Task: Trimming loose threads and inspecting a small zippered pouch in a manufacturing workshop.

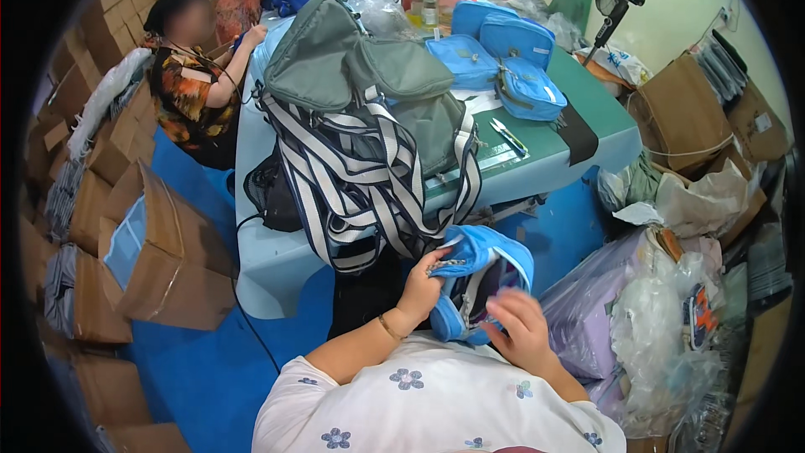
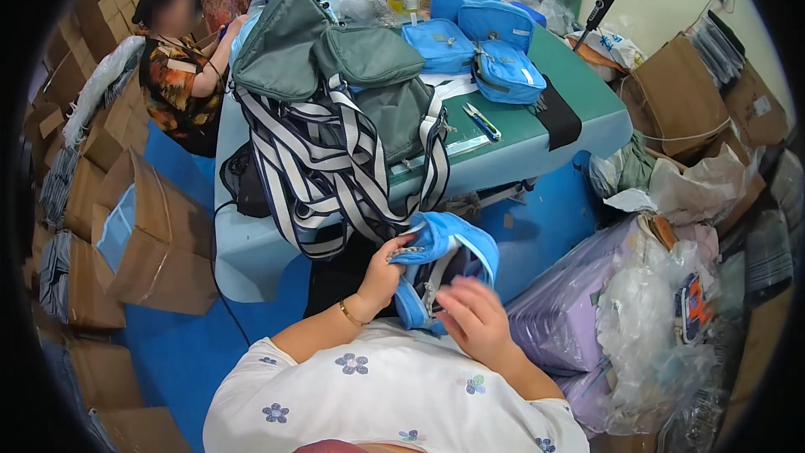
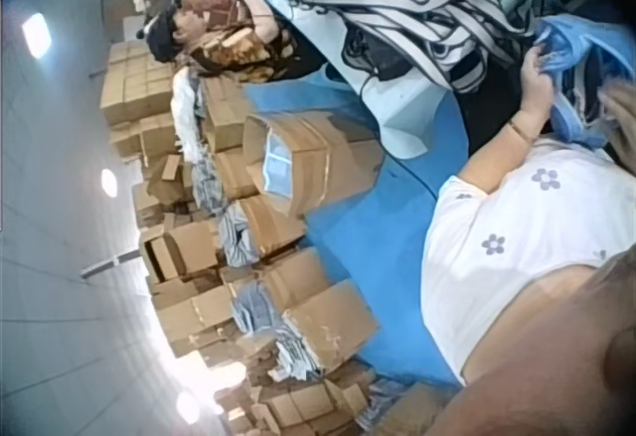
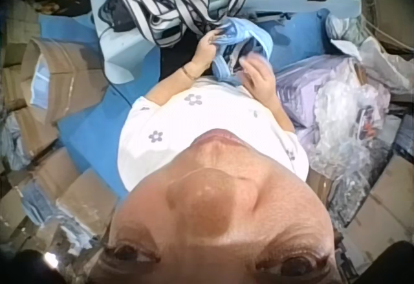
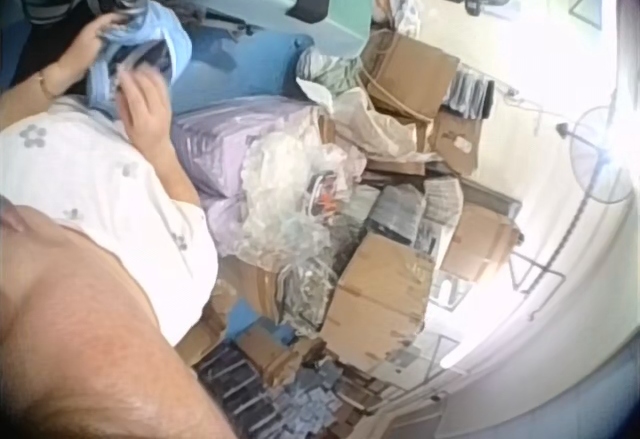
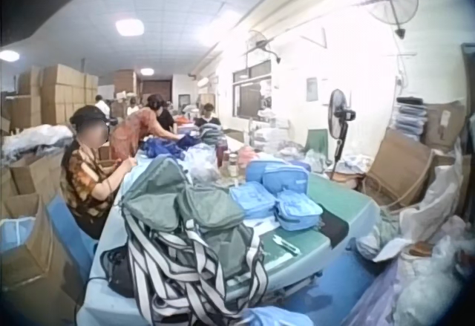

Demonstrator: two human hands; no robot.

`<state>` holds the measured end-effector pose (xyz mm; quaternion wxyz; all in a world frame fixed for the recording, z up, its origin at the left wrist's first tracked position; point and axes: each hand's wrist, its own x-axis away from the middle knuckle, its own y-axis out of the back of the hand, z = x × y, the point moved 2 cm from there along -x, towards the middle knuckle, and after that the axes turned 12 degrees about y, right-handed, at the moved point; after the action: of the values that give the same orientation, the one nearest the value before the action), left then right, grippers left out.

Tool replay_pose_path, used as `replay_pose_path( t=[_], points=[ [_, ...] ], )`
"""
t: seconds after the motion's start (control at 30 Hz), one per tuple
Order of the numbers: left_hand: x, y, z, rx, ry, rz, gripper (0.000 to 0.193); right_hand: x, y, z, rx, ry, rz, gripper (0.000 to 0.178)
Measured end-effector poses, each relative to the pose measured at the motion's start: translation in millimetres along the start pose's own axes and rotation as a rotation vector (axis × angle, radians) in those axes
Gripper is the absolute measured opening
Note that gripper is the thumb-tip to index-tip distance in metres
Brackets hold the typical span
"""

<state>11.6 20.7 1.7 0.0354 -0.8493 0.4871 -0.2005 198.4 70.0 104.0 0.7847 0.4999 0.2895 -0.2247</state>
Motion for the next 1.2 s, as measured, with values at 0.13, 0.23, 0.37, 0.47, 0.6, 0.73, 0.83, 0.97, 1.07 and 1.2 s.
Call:
replay_pose_path(
  t=[0.13,0.23,0.37,0.47,0.6,0.73,0.83,0.97,1.07,1.2],
  points=[
    [9.0,-5.2,-11.6,0.167,0.138,0.158,0.046,-2.8,0.3,-35.6,0.470,-0.302,0.116,0.070],
    [14.6,-10.5,-6.4,0.023,0.343,0.645,0.050,7.0,10.2,-70.1,0.366,-0.351,0.021,0.068],
    [23.7,-16.8,-8.3,0.050,0.522,0.831,0.048,-9.4,17.5,-70.8,0.151,-0.126,0.360,0.067],
    [21.2,-16.6,-4.9,-0.078,0.570,0.940,0.047,-20.8,22.2,-53.8,0.169,0.042,0.616,0.066],
    [15.7,-25.2,-21.2,-0.490,0.461,1.125,0.040,-6.8,23.8,-56.8,0.043,0.098,0.752,0.056],
    [7.6,-28.0,-36.4,-0.234,0.045,0.925,0.030,39.2,22.5,-66.4,-0.193,-0.034,0.880,0.042],
    [-5.5,-38.2,-40.2,-0.294,-0.016,0.647,0.024,56.3,13.8,-64.9,-0.336,-0.136,0.989,0.035],
    [-30.3,-61.3,-7.9,-0.042,0.095,0.550,0.023,41.1,-6.2,-51.2,-0.880,-0.301,0.874,0.040],
    [-40.4,-68.4,24.6,0.005,0.179,0.575,0.024,22.7,-15.8,-44.4,-1.292,-0.463,0.370,0.057],
    [-38.8,-30.9,29.2,-0.174,0.042,0.400,0.034,41.8,-12.3,-64.0,-1.124,-0.587,-0.231,0.069]
  ],
)
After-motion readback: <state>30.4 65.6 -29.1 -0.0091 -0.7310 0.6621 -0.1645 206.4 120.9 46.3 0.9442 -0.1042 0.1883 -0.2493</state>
